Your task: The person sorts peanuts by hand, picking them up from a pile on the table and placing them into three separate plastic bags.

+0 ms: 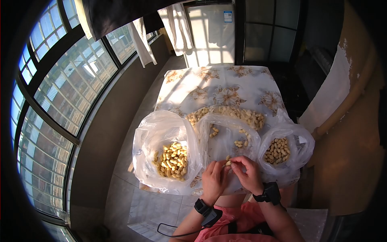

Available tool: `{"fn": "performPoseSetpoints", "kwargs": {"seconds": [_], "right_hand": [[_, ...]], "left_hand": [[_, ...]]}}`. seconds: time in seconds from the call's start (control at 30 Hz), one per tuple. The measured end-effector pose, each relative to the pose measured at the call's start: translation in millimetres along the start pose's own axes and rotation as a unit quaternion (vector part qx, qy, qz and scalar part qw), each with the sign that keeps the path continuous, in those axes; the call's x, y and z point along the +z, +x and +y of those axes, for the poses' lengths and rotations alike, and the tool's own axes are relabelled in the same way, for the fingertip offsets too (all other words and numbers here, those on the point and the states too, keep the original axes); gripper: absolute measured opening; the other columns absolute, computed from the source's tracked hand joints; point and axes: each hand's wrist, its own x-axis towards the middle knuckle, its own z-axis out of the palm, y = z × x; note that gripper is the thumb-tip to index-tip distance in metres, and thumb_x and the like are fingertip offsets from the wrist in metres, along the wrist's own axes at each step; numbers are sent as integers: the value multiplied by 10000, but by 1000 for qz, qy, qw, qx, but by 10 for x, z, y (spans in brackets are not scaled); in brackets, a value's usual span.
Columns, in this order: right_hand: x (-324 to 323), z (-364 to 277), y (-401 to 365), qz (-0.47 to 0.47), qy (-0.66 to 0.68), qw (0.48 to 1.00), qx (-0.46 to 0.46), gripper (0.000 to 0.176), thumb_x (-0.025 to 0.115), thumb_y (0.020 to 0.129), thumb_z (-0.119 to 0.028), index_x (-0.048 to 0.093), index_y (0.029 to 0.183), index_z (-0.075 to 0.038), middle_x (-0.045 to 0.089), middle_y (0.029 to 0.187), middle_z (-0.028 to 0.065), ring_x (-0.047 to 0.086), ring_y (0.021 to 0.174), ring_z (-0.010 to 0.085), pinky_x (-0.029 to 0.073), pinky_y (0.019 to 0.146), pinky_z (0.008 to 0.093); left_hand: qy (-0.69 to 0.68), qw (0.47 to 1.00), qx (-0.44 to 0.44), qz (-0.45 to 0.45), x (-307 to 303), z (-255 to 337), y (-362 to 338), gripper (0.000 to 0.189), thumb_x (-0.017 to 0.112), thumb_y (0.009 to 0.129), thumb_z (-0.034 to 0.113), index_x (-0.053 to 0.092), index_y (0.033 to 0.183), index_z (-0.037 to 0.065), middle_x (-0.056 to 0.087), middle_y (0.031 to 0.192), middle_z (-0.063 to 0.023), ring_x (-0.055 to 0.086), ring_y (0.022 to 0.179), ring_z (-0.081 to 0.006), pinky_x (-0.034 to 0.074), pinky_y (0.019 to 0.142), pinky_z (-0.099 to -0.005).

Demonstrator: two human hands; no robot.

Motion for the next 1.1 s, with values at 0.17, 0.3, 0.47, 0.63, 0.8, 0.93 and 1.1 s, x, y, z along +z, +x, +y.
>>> {"fn": "performPoseSetpoints", "kwargs": {"seconds": [0.17,0.3,0.47,0.63,0.8,0.93,1.1], "right_hand": [[3,7,-4,1,2,1000,-8,152,644,976,-77,667,1103,3,710,992,124,702,833,191,548,704,290],[7,31,-11,2,7,1000,-13,156,642,969,-61,666,1110,2,707,990,122,700,838,186,548,710,290],[12,42,-11,4,12,1000,-16,163,642,958,-47,665,1113,-3,703,981,116,697,845,177,546,722,288],[-1,12,-15,-3,19,999,-28,192,672,920,-23,668,1112,-8,702,974,98,693,839,160,546,730,284],[-12,-26,-2,-8,12,999,-37,205,710,904,-32,670,1104,-12,702,967,88,693,837,154,546,724,279],[-9,-16,-1,-5,10,999,-39,199,723,910,-50,671,1099,-18,702,964,85,691,834,154,545,715,279],[-3,-8,-1,-4,9,999,-35,196,721,913,-56,671,1099,-20,703,962,89,692,833,157,545,714,281]], "left_hand": [[-4,1000,9,10,1,-5,-4,176,727,891,89,667,1050,44,533,746,-97,545,615,-259,430,569,-372],[-4,1000,11,17,0,-13,-21,195,749,866,69,671,1043,49,520,725,-84,534,597,-239,421,556,-362],[-6,1000,11,20,-4,-12,-26,209,762,849,60,674,1038,51,515,715,-78,531,592,-230,418,553,-356],[-8,1000,-4,28,14,-18,-24,207,747,842,41,670,1034,53,508,713,-75,526,587,-223,414,551,-355],[-1,1000,-3,24,9,-15,-19,205,730,839,28,668,1033,56,505,713,-77,521,584,-222,411,549,-359],[5,1000,-1,20,7,-18,-17,205,727,836,27,670,1030,56,505,716,-76,519,583,-222,409,546,-357],[2,1000,-7,18,6,-7,-11,203,728,832,25,673,1024,55,505,716,-75,517,582,-221,407,545,-355]]}}
